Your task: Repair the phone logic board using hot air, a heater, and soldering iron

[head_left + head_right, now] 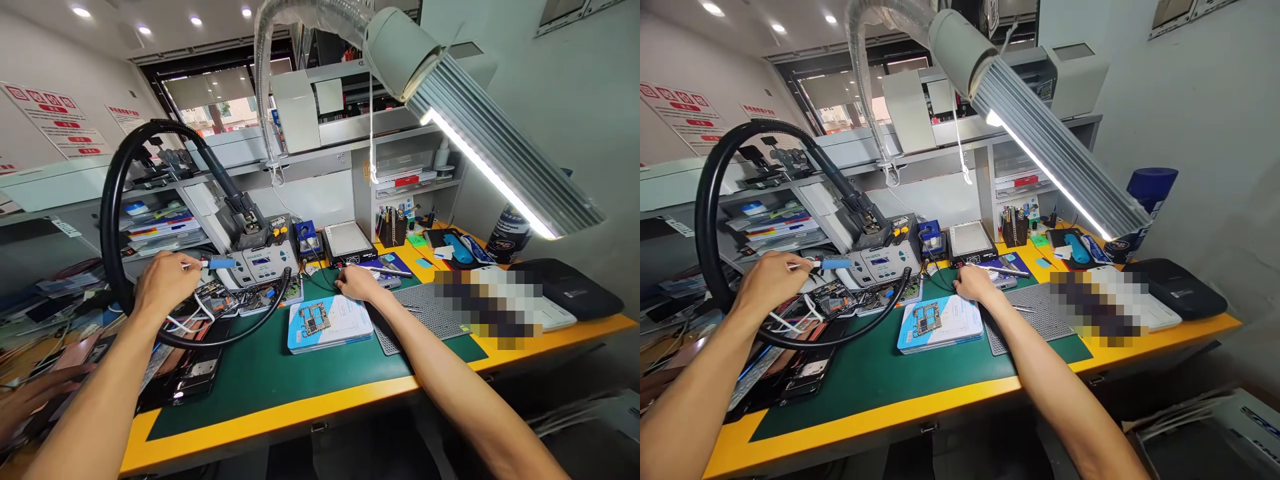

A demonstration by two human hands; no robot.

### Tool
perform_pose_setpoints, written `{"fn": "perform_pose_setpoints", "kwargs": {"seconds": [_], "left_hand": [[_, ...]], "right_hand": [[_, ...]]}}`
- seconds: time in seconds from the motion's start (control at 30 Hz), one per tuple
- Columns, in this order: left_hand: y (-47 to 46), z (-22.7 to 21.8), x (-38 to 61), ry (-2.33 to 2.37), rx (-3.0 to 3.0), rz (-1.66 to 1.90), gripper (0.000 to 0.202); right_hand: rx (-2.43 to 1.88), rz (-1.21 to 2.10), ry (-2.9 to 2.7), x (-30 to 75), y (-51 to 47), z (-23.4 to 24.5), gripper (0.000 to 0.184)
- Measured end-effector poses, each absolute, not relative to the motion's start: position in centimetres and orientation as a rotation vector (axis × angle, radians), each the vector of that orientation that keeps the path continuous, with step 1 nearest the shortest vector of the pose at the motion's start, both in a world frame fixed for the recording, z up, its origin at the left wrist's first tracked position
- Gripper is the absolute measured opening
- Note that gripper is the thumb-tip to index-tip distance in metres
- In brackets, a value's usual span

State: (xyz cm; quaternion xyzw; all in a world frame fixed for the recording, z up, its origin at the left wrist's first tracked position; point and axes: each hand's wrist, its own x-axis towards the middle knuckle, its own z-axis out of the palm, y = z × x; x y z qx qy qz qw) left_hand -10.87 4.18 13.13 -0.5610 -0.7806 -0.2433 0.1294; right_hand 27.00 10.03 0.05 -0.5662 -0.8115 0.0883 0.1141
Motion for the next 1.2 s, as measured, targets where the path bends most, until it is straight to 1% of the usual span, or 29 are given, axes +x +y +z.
{"fn": "perform_pose_setpoints", "kwargs": {"seconds": [0.1,0.27,0.4,0.53,0.73,1.2], "left_hand": [[5.0,13.3,-9.9,-2.215,-1.506,-0.889,0.027],[8.2,11.3,-8.5,-2.207,-1.344,-1.123,0.022],[10.0,9.9,-8.0,-2.201,-1.234,-1.256,0.021],[10.4,8.6,-7.8,-2.162,-1.187,-1.35,0.013],[10.2,6.9,-8.0,-2.144,-1.21,-1.461,0.012],[11.3,6.3,-7.7,-2.036,-1.16,-1.655,0.011]], "right_hand": [[-1.672,0.271,-2.389,26.9,10.1,-0.1,0.028],[-1.69,0.272,-2.395,26.9,10.0,0.0,0.032],[-1.68,0.261,-2.395,26.9,9.8,0.2,0.031],[-1.665,0.242,-2.389,26.9,9.7,0.2,0.029],[-1.668,0.228,-2.386,26.9,9.8,0.1,0.029],[-1.686,0.243,-2.392,26.9,9.9,0.2,0.029]]}}
